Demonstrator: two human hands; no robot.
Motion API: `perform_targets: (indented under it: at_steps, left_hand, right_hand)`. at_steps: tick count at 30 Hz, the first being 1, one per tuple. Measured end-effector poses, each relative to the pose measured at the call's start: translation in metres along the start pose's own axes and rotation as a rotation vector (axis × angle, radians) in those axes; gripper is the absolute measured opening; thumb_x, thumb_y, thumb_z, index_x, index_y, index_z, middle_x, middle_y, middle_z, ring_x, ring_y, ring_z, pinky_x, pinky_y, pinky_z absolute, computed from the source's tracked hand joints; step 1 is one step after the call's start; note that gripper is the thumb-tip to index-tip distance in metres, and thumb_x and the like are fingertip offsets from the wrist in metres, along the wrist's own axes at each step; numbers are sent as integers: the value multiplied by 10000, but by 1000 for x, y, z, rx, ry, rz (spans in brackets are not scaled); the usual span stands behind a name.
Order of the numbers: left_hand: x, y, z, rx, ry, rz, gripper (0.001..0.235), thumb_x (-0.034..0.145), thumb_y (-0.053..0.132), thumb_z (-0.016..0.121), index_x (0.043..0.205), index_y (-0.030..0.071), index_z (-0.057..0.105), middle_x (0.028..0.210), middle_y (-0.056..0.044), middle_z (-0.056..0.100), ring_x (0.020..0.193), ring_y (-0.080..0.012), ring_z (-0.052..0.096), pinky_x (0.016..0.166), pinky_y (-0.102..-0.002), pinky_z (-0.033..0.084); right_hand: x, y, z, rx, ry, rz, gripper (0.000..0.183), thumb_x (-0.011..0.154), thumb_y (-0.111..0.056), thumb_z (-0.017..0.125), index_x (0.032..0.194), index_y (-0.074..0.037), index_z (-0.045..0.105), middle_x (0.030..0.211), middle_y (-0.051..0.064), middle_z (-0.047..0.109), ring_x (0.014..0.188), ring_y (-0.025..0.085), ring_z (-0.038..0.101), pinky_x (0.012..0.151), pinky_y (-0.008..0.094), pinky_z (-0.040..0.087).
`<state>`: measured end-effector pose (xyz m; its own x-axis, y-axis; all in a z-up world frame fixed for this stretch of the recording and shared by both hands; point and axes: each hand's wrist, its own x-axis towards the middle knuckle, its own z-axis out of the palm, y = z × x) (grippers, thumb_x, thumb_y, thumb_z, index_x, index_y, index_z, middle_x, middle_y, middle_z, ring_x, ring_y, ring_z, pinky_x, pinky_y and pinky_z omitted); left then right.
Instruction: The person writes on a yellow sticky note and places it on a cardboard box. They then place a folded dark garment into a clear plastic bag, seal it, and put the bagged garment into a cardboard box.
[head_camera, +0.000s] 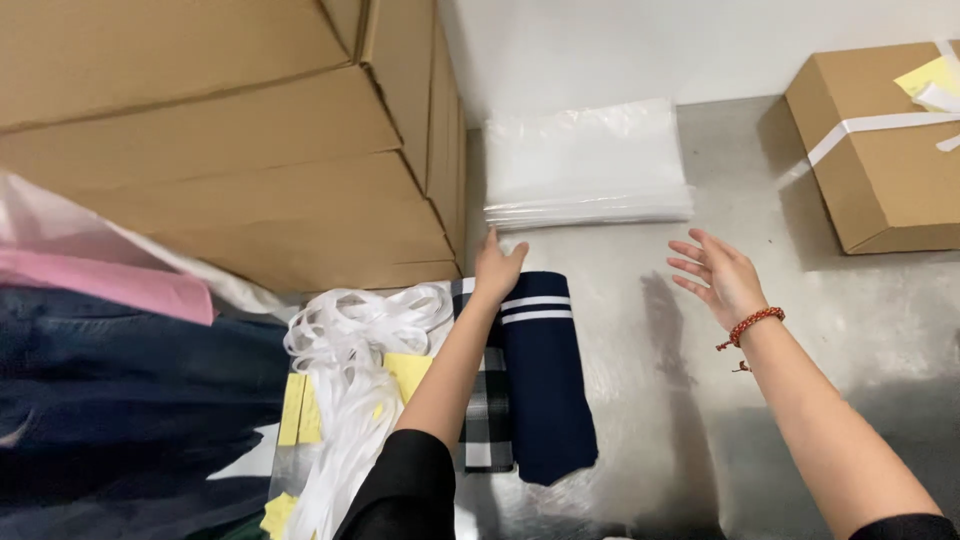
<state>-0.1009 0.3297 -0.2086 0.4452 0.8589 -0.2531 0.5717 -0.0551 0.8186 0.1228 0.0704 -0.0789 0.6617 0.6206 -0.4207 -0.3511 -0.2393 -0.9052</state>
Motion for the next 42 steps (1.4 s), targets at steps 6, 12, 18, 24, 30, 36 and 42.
perform_targets:
  at_steps: [6, 12, 18, 24, 30, 36, 42]
  left_hand:
    - [48, 7, 2, 92, 62, -60, 897, 983, 444, 688, 1678, 39, 292, 1688, -262, 351, 1588, -406, 328, 1281, -578, 279]
    - [50, 8, 8, -130, 94, -41, 746, 984, 287, 657, 1632, 81, 349, 1625, -301, 429, 1531, -461, 406, 1272, -543, 347]
    - [62, -3, 12, -10, 208, 5, 602, 946, 309, 723, 1495, 131, 555, 1242, -159, 624, 1283, -390, 611, 1099, -500, 488]
    - [50, 13, 2, 6, 287, 86, 311, 958, 249, 709, 1263, 219, 764, 1174, -63, 753, 1238, -302, 657, 1107, -433, 461]
    - [3, 79, -24, -228, 388, 348, 301, 978, 113, 696, 1244, 218, 791, 1171, -32, 756, 1226, -243, 649, 1114, -408, 467]
    - [0, 105, -39, -206, 242, 542, 551, 997, 214, 702, 1532, 275, 585, 1510, -25, 598, 884, -110, 651, 924, -282, 532]
    - [-8, 137, -49, -377, 33, 383, 769, 946, 198, 716, 1641, 286, 397, 1690, -46, 368, 1589, -217, 335, 1275, -403, 272]
  right_hand:
    - [65, -4, -25, 1, 52, 23, 582, 1177, -393, 438, 1656, -81, 326, 1351, 149, 653, 1153, 270, 666, 1043, 504, 571]
    - [106, -12, -17, -117, 16, 79, 587, 1140, -275, 492, 1662, -78, 311, 1348, 176, 684, 1097, 283, 702, 946, 485, 617]
    - [153, 14, -24, -145, 98, 57, 716, 1138, -266, 533, 1693, -136, 100, 1254, 184, 722, 1000, 314, 760, 875, 516, 655]
    - [157, 5, -27, -239, 121, 53, 543, 1059, -199, 678, 1503, -22, 420, 1204, 195, 725, 997, 282, 754, 839, 456, 668]
    - [197, 24, -79, -365, 203, -232, 461, 1001, -306, 885, 1254, 33, 701, 1181, 194, 696, 997, 265, 670, 828, 446, 641]
    - [133, -68, -83, -367, 104, -359, 204, 1040, -265, 753, 1238, -225, 724, 1148, -99, 700, 986, -11, 558, 854, 184, 421]
    - [83, -106, -88, -578, 44, -159, 315, 946, -257, 805, 1257, -210, 784, 1012, -29, 638, 1000, 71, 550, 992, 236, 406]
